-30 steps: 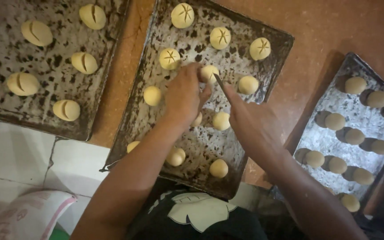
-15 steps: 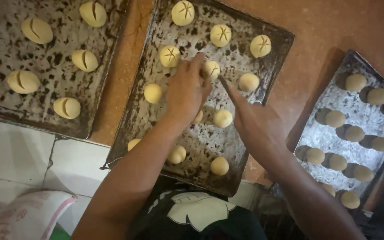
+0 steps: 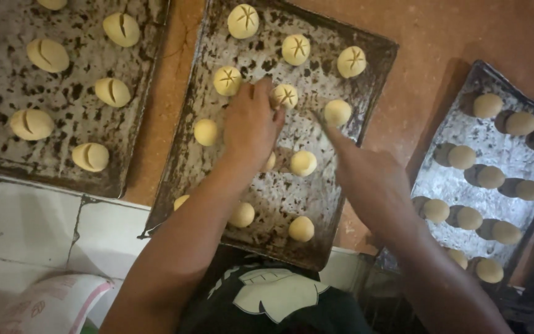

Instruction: Scoring the tops of dough balls on baking trays using a small blade

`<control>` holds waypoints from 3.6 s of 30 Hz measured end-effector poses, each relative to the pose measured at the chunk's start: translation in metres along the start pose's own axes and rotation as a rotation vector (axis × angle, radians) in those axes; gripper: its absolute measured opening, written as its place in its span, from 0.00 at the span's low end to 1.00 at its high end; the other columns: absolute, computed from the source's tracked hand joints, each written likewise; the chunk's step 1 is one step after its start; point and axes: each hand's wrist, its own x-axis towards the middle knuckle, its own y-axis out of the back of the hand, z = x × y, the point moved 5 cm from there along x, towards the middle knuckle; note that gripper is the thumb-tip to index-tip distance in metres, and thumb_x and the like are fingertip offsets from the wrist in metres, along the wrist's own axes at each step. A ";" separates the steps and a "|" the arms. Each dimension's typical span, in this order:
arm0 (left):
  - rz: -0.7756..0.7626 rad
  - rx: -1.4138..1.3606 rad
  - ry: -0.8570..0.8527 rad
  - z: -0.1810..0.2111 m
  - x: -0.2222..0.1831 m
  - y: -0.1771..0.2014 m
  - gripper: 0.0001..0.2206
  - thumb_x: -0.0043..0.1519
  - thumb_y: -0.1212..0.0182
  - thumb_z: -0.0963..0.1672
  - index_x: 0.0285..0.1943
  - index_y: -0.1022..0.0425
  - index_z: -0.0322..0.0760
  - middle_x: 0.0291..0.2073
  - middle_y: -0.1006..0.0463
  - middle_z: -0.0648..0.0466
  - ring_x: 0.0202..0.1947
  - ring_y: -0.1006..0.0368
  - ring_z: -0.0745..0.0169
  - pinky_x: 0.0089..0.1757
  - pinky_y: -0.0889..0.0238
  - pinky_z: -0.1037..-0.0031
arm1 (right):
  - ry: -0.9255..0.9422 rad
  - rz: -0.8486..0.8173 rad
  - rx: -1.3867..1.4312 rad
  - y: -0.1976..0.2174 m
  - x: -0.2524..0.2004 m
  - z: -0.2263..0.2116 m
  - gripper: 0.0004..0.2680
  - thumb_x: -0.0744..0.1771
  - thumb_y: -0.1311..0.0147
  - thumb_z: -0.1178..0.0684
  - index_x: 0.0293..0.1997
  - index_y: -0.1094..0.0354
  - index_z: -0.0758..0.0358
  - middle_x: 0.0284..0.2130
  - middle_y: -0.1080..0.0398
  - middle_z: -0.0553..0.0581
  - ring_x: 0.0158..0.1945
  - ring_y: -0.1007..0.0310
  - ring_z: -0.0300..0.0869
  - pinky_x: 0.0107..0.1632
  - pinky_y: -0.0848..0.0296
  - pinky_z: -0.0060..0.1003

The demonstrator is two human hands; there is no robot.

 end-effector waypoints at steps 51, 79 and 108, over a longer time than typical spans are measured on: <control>-0.137 -0.178 0.041 0.085 -0.006 -0.039 0.14 0.57 0.39 0.51 0.48 0.34 0.48 0.36 0.28 0.54 0.35 0.21 0.48 0.33 0.27 0.55 | 0.078 0.282 0.042 -0.023 0.040 0.065 0.21 0.67 0.55 0.52 0.70 0.46 0.34 0.28 0.24 0.59 0.30 0.23 0.58 0.35 0.32 0.52; -0.299 -0.208 0.457 -0.081 -0.086 0.100 0.24 0.58 0.37 0.52 0.57 0.39 0.39 0.47 0.29 0.45 0.48 0.26 0.38 0.46 0.31 0.49 | 0.720 0.527 -0.167 -0.065 -0.001 -0.111 0.20 0.66 0.55 0.54 0.68 0.42 0.55 0.21 0.29 0.53 0.23 0.28 0.45 0.34 0.32 0.42; -0.065 -0.325 0.397 -0.093 -0.096 0.076 0.26 0.55 0.33 0.47 0.59 0.37 0.33 0.48 0.30 0.43 0.49 0.27 0.40 0.47 0.31 0.59 | 0.738 0.337 -0.251 -0.053 0.035 -0.143 0.19 0.68 0.56 0.53 0.69 0.44 0.54 0.25 0.26 0.55 0.26 0.25 0.49 0.37 0.33 0.46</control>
